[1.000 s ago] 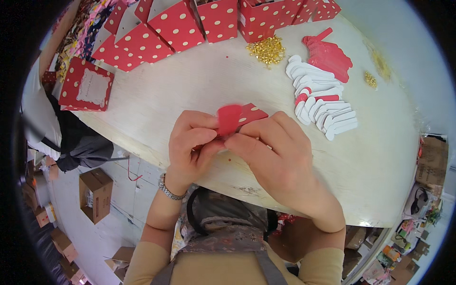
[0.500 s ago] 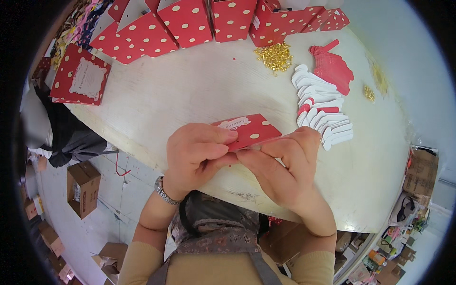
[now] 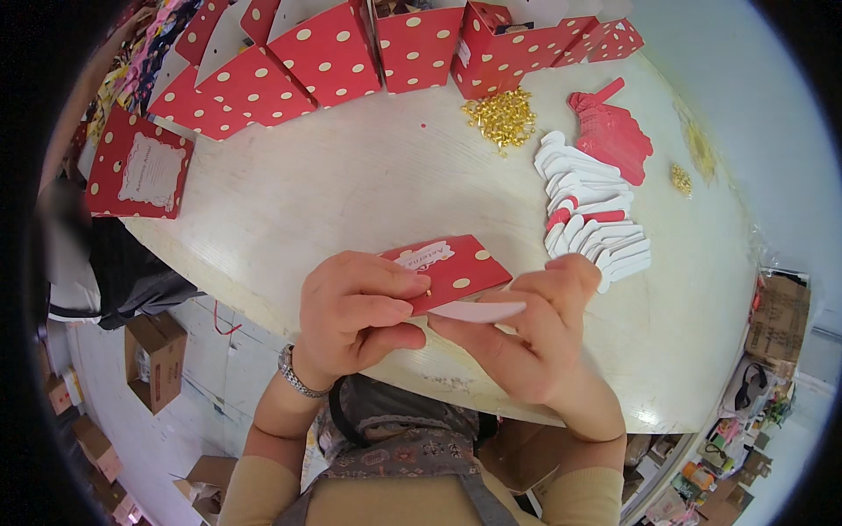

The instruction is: The person assembles small red polka-dotted gift boxes by folding the paper, inserting white paper inserts, and sealing the flaps. They repeatedly handle the boxes and inserts on a table, placing finished units aside.

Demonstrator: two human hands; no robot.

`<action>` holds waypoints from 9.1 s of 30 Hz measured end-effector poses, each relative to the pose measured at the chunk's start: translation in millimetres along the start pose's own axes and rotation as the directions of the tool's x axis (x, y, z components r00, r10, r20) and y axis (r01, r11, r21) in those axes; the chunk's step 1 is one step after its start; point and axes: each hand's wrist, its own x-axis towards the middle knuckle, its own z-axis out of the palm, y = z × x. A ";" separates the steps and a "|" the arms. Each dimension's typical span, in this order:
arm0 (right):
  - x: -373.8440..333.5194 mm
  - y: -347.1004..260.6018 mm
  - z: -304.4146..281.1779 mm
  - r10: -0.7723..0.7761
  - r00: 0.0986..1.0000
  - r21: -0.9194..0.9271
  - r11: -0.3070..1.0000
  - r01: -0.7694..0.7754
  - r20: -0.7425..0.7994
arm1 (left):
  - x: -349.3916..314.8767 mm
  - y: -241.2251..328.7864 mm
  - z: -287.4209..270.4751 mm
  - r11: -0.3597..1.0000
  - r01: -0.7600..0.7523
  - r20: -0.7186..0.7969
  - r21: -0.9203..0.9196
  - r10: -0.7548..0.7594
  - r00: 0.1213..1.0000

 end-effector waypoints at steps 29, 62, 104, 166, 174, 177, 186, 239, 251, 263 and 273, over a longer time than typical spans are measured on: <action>-4.5 25.5 59.6 0.164 0.891 0.647 0.743 0.170 -0.423 | 70.2 53.4 -29.3 0.734 0.609 0.259 0.302 -0.678 0.688; -5.4 22.3 62.1 0.138 0.906 0.622 0.767 0.158 -0.401 | 61.7 28.6 -38.3 0.873 0.482 0.510 0.076 -0.450 0.733; 2.3 22.2 52.9 0.192 0.939 0.692 0.720 0.062 -0.284 | 47.0 26.0 -40.0 0.831 0.547 0.439 -0.101 -0.456 0.774; 1.9 19.6 48.1 0.053 0.965 0.623 0.773 0.124 -0.258 | 16.9 10.5 -24.2 0.987 0.158 0.264 -0.038 -0.143 0.954; 10.6 20.5 18.8 -0.023 0.985 0.453 0.886 0.099 -0.170 | 25.8 10.2 -24.9 0.995 0.052 0.329 0.087 -0.078 0.941; 9.9 20.5 15.1 -0.082 0.976 0.362 0.920 0.152 -0.202 | 26.0 6.9 -21.9 0.999 0.024 0.300 0.040 -0.035 0.953; 8.0 22.9 23.1 -0.105 0.970 0.436 0.879 0.192 -0.217 | 26.1 7.7 -24.6 0.995 0.087 0.327 -0.041 -0.069 0.943; -69.4 10.3 -117.2 0.233 0.824 0.307 0.848 -0.432 0.517 | 73.1 -40.3 -164.6 0.082 0.061 -0.063 0.995 0.027 0.998; -30.3 -20.3 63.1 0.202 0.979 0.744 0.659 -0.110 -0.033 | -24.3 67.2 0.7 0.671 0.060 -0.311 0.739 0.260 0.914; -36.3 -7.1 69.6 0.272 0.938 0.790 0.613 0.004 -0.216 | -40.2 28.6 16.5 0.830 0.314 -0.258 -0.461 -0.464 0.848; -20.4 -13.8 50.3 0.559 0.827 0.902 0.384 -0.199 -0.056 | -4.0 38.2 18.6 0.689 0.552 -0.298 -0.470 -0.712 0.636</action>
